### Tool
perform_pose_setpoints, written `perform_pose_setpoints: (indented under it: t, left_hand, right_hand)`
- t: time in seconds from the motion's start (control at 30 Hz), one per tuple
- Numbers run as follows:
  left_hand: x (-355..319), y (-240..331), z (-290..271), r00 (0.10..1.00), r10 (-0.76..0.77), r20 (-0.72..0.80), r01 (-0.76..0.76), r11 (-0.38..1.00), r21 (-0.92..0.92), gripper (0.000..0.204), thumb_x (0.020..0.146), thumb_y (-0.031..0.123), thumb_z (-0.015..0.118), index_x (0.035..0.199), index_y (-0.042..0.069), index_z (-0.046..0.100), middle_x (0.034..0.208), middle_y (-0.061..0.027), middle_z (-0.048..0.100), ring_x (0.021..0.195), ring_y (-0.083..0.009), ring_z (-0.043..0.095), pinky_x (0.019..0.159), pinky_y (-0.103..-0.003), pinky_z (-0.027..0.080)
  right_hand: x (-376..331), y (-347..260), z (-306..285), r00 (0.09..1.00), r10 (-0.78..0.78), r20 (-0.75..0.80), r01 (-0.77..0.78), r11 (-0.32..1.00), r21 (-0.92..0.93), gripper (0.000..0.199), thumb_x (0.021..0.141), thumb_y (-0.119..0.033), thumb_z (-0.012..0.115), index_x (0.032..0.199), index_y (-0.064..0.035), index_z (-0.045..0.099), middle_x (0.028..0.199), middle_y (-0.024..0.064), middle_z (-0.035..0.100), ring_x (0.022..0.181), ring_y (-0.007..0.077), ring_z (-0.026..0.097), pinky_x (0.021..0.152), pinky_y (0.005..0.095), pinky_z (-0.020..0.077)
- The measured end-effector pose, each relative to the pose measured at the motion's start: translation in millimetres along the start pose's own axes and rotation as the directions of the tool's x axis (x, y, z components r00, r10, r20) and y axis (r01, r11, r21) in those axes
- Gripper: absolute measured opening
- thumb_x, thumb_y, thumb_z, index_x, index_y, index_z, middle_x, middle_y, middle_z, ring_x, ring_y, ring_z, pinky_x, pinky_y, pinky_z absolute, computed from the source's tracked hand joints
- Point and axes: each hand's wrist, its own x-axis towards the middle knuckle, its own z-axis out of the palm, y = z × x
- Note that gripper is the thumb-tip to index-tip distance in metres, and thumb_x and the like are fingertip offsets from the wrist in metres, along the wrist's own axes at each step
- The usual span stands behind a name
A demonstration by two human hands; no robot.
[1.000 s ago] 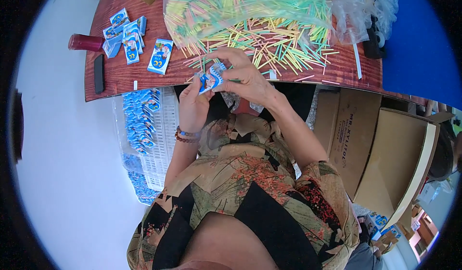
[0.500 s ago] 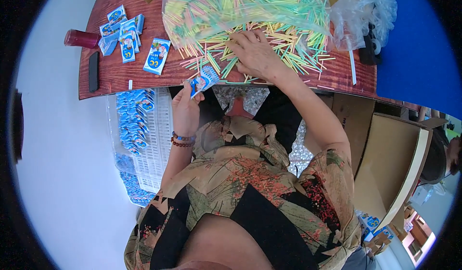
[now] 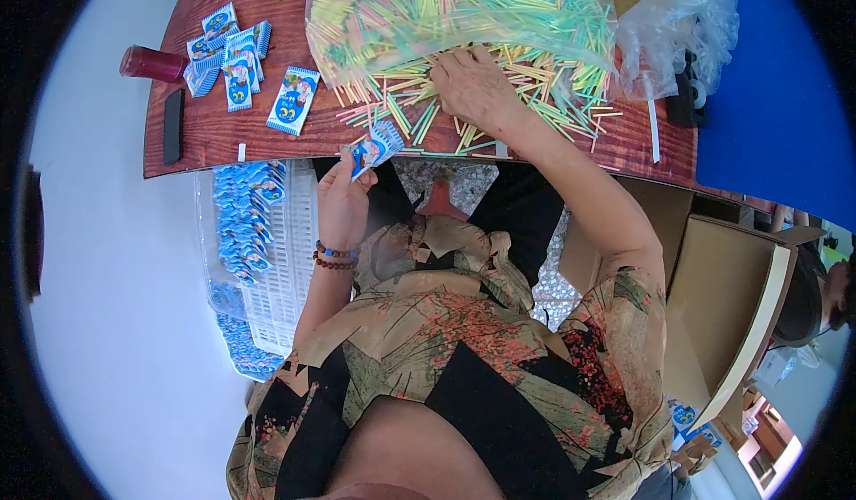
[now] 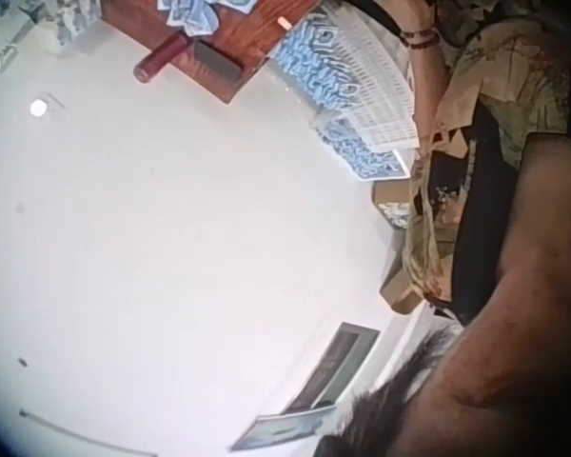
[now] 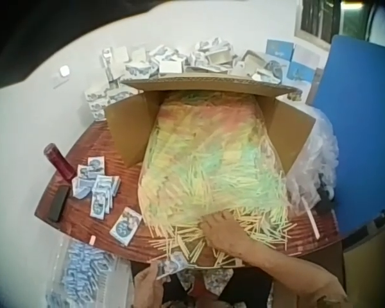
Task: Packing small blue packets and shredded iridescent material into boxes.
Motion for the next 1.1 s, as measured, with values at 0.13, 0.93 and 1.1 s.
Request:
perform_pose_setpoints:
  t: [0.13, 0.93, 1.1]
  left_hand:
    - [0.0, 0.3, 0.0, 1.000, 0.002, 0.012, -0.002, 1.000, -0.010, 0.026, 0.095, 0.023, 0.057, 0.086, 0.000, 0.065, 0.081, -0.0063, 0.066, 0.066, -0.0104, 0.056, 0.065, -0.026, 0.045]
    - [0.4, -1.9, 4.4, 0.995, -0.063, 0.075, 0.069, 0.994, -0.082, 0.022, 0.096, 0.022, 0.056, 0.090, 0.003, 0.066, 0.086, -0.0043, 0.066, 0.072, -0.0113, 0.057, 0.069, -0.029, 0.046]
    - [1.5, -3.4, -0.7, 0.996, -0.056, 0.069, 0.062, 0.995, -0.084, 0.021, 0.095, 0.022, 0.056, 0.089, 0.004, 0.066, 0.087, -0.0038, 0.066, 0.073, -0.0109, 0.057, 0.069, -0.028, 0.046]
  right_hand:
    - [3.5, 0.9, 0.2, 0.999, 0.014, 0.051, -0.014, 1.000, -0.010, 0.038, 0.078, -0.023, 0.066, 0.106, -0.0003, 0.054, 0.111, 0.0113, 0.054, 0.101, 0.0256, 0.052, 0.087, 0.0378, 0.0371]
    - [-13.8, -11.6, 13.4, 0.772, 0.626, 0.111, -0.218, 0.096, 0.971, 0.014, 0.096, -0.012, 0.051, 0.107, -0.0027, 0.052, 0.102, 0.0051, 0.060, 0.096, 0.0115, 0.055, 0.087, 0.0267, 0.0424]
    - [-11.7, -10.4, 17.6, 0.828, 0.560, -0.026, -0.309, 0.494, 0.813, 0.008, 0.097, -0.008, 0.048, 0.103, -0.0027, 0.050, 0.099, 0.0080, 0.058, 0.096, 0.0168, 0.058, 0.089, 0.0297, 0.0428]
